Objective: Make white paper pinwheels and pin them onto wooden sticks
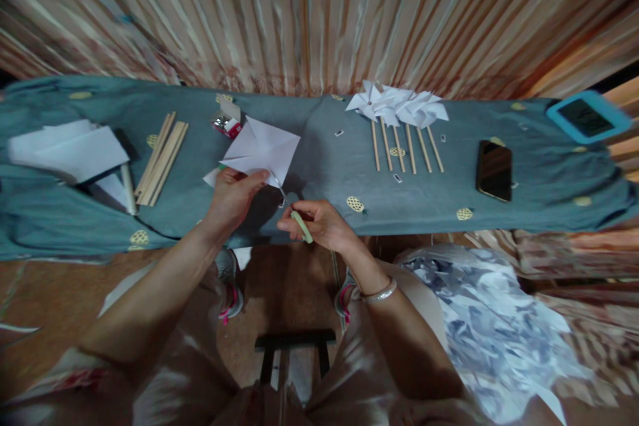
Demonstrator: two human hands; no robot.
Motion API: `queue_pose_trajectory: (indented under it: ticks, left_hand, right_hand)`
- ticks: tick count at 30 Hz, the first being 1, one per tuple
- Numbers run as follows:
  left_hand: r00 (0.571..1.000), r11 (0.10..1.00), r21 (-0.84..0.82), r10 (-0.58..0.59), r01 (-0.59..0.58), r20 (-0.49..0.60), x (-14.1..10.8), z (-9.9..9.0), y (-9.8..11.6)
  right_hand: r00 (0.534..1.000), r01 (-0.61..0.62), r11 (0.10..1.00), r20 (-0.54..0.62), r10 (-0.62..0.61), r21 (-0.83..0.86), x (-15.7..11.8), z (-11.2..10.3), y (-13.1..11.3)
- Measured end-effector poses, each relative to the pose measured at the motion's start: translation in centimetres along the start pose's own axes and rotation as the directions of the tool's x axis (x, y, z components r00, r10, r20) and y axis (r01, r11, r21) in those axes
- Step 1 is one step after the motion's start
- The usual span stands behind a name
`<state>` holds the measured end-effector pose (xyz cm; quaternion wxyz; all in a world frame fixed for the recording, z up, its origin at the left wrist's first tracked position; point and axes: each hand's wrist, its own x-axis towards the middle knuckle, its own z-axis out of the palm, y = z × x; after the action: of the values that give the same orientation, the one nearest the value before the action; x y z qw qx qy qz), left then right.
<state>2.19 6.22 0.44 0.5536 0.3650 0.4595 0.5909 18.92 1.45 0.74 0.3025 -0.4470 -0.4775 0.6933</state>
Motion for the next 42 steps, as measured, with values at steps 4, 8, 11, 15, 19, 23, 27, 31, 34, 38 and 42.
queue_pose_trajectory:
  ticks: [4,8,11,15,19,23,27,31,34,38,42]
  left_hand:
    - [1.0,1.0,-0.011,-0.01,0.01,0.008,-0.09,-0.07,0.16]
    - [1.0,1.0,-0.01,0.001,-0.001,0.023,-0.18,-0.07,0.03]
    - [0.999,1.0,0.007,0.007,-0.007,0.036,-0.29,0.04,-0.11]
    - [0.999,1.0,0.004,0.003,-0.004,0.043,-0.35,0.05,-0.22]
    - [0.999,1.0,-0.022,-0.003,0.004,0.049,-0.38,-0.05,-0.16]
    - [0.998,1.0,-0.013,-0.011,0.012,0.054,-0.45,-0.02,-0.17]
    - [0.999,1.0,-0.008,-0.005,0.006,0.046,-0.39,0.03,-0.5]
    - [0.999,1.0,-0.024,-0.002,0.004,0.049,-0.23,-0.02,-0.73]
    - [0.999,1.0,-0.021,-0.014,0.015,0.038,-0.21,-0.01,-0.68]
    - [0.999,1.0,0.022,-0.021,0.02,0.039,-0.41,0.04,-0.53]
    - [0.999,0.996,0.089,-0.015,0.01,0.047,-0.66,-0.01,-0.42]
  right_hand:
    - [1.0,-0.017,1.0,-0.009,0.017,0.015,0.01,0.0,-0.06]
    - [1.0,-0.013,1.0,-0.009,0.013,0.019,0.04,-0.07,0.09]
    - [1.0,0.004,1.0,-0.014,-0.003,0.01,0.07,-0.14,0.24]
    - [1.0,0.005,1.0,-0.018,-0.005,0.005,0.05,-0.13,0.14]
    - [0.999,-0.01,1.0,-0.031,0.011,0.016,0.07,-0.08,0.06]
    - [1.0,0.017,1.0,-0.021,-0.018,-0.011,0.13,-0.14,0.15]
    - [1.0,0.028,0.999,-0.011,-0.028,-0.033,0.18,-0.18,0.02]
    - [1.0,-0.003,1.0,-0.019,0.003,-0.024,0.26,-0.12,-0.1]
    - [1.0,-0.01,1.0,-0.019,0.009,-0.02,0.34,-0.12,0.0]
    - [1.0,0.007,1.0,-0.015,-0.007,-0.03,0.39,-0.28,0.21]
    - [1.0,0.016,0.999,-0.011,-0.016,-0.037,0.44,-0.38,0.27]
